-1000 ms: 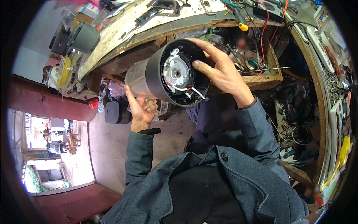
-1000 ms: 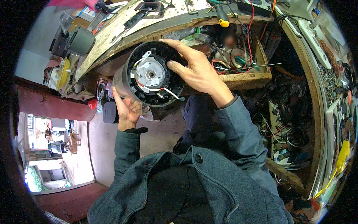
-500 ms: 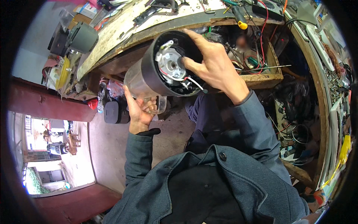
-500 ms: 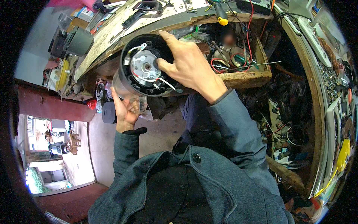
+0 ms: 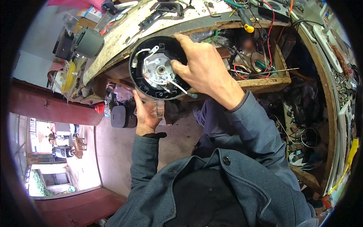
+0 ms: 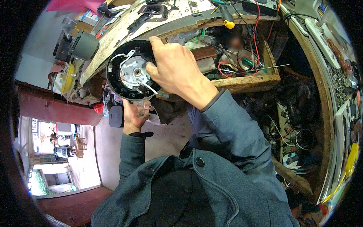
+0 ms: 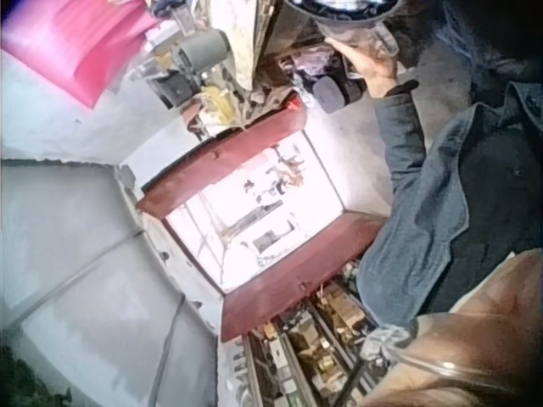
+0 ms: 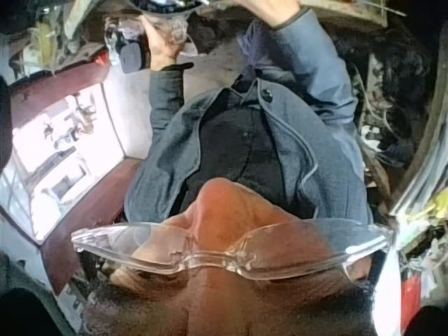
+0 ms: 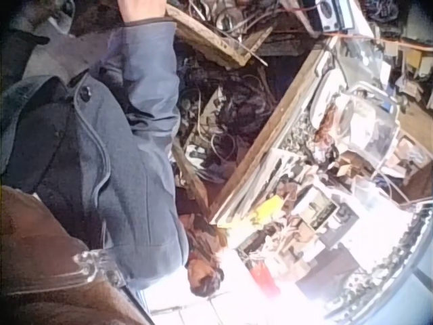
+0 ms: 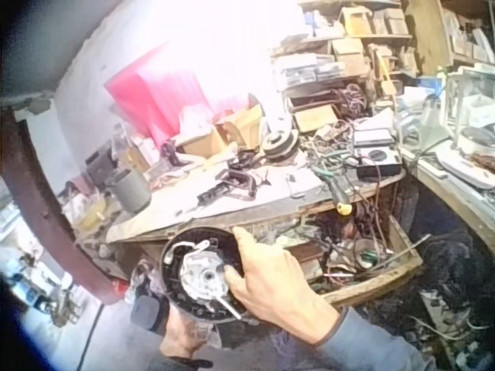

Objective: The person disassembles a small kitchen appliance, likely a blender, by removing the base cover, detaching the clear blending jar, and using a screwdriver to loosen screws on the motor housing. The person then removes the motor assembly and inspects the internal components.

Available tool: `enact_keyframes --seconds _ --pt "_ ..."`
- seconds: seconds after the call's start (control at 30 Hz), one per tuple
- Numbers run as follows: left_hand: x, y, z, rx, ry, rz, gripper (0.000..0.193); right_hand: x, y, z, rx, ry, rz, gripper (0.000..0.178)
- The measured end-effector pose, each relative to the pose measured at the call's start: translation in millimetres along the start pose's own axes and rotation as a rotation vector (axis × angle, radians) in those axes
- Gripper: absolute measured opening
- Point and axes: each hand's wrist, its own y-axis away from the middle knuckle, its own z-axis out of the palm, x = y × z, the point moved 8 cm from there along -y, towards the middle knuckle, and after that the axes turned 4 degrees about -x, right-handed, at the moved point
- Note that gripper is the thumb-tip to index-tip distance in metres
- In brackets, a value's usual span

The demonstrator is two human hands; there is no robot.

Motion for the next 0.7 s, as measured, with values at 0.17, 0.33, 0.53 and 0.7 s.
enact_keyframes --seconds 0.17,0.33,0.53,0.7 --pt "3 -19 -11 -0.066 -0.004 0.029 0.065 -4 -1 12 -0.026 0.067 0.067 0.052" --pt "8 -20 -1 -0.143 0.009 0.092 0.055 4 7 20 0.020 -0.031 0.036 0.053" --pt "9 -33 -14 -0.265 0.020 0.090 0.068 -5 14 19 0.032 -0.125 -0.022 0.046" --pt "16 -31 -9 -0.284 -0.104 0.132 0.083 -6 25 10 0.090 -0.160 -0.039 0.051"
